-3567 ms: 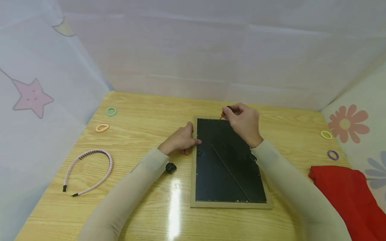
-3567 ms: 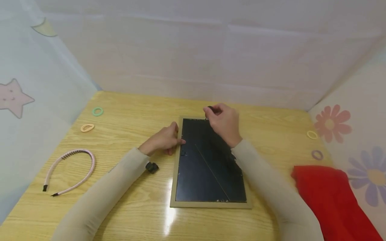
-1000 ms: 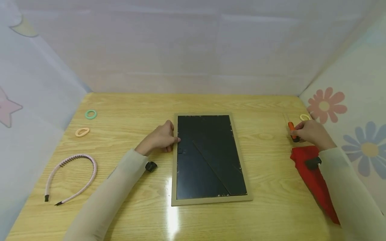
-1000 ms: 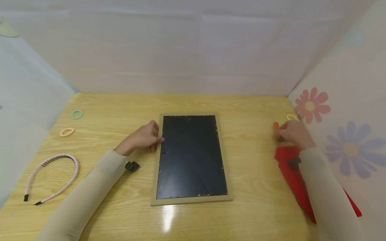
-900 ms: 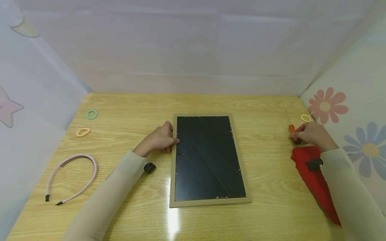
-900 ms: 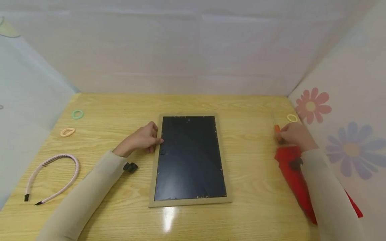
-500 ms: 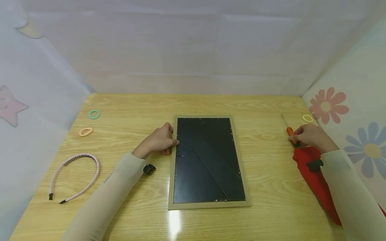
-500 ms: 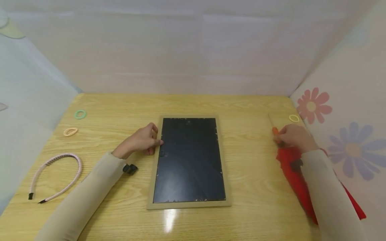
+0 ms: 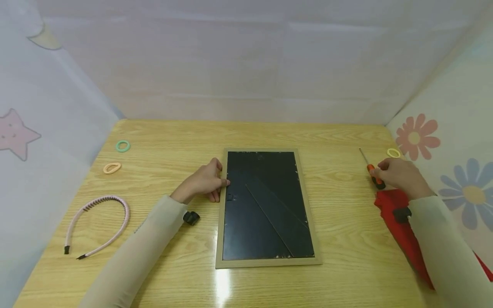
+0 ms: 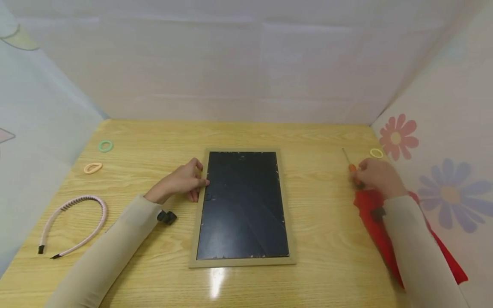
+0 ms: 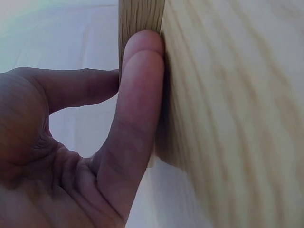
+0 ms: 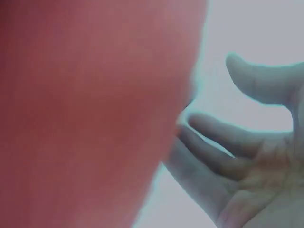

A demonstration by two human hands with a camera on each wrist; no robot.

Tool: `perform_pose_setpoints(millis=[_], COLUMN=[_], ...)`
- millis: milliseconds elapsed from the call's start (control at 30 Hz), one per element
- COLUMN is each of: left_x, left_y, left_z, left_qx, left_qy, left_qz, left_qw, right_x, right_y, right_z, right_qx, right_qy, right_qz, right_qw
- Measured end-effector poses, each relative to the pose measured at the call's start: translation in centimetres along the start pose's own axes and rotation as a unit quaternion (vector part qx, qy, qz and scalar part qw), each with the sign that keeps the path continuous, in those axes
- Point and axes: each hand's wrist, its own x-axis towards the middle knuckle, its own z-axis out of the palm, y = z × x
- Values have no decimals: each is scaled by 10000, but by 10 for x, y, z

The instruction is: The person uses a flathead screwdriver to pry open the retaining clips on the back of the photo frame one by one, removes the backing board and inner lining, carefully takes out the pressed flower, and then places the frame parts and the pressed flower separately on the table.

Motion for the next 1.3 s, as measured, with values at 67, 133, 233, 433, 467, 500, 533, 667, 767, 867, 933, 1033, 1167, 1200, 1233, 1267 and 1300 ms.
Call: perform_pose_setpoints(millis=[67,133,233,433,467,500,533,667,767,867,933,1033,1167,1200,1233,1267,1300], left_x=[-2,-4,-6,-7,-7,-8,-8,-9,-9,-7,-6,-5,-6,-6,-6,-6,-6], left_y=[-2,-3,-4,-2,-2,-1,-1,-1,-1,-1,-2,-4,-7,-7,-7,-6,-5], left_z=[-2,-3,-4,0,0,1,1,1,0,-1,0,1,1,0,0,0,-1], left_qx=[13,7,-13,-257,-306,-356,-415,-507,-457,-476,-512,-533,-473,-466,-465,-467,-473], left_qy=[-2,7,-21,-69,-69,-70,-84,-148,-139,-116,-139,-198,-179,-163,-142,-125,-106], left_qz=[-24,-46,-44,-95,-87,-76,-64,0,4,17,60,86,83,85,89,93,75], left_qw=[10000,10000,10000,9996,9995,9993,9991,9986,9989,9988,9986,9983,9987,9987,9988,9988,9988], right_x=[-10,-26,-54,-91,-95,-99,-103,-119,-132,-139,-141,-140,-137,-136,-136,-137,-137], right_y=[-24,-59,-116,-181,-184,-187,-189,-192,-196,-201,-203,-204,-206,-207,-207,-208,-209], right_z=[4,12,29,78,85,91,96,110,117,122,124,125,126,126,127,127,128], right_qx=[397,936,1338,1176,1078,937,786,227,-230,-634,-755,-664,-337,-308,-306,-363,-473], right_qy=[507,1024,1331,415,273,154,75,3,46,190,280,364,379,392,369,340,316], right_qz=[-162,-495,-1262,-2326,-2400,-2444,-2465,-2432,-2423,-2493,-2507,-2496,-2463,-2448,-2389,-2342,-2301], right_qw=[9978,9891,9739,9646,9644,9650,9659,9697,9699,9662,9647,9654,9679,9683,9699,9709,9715])
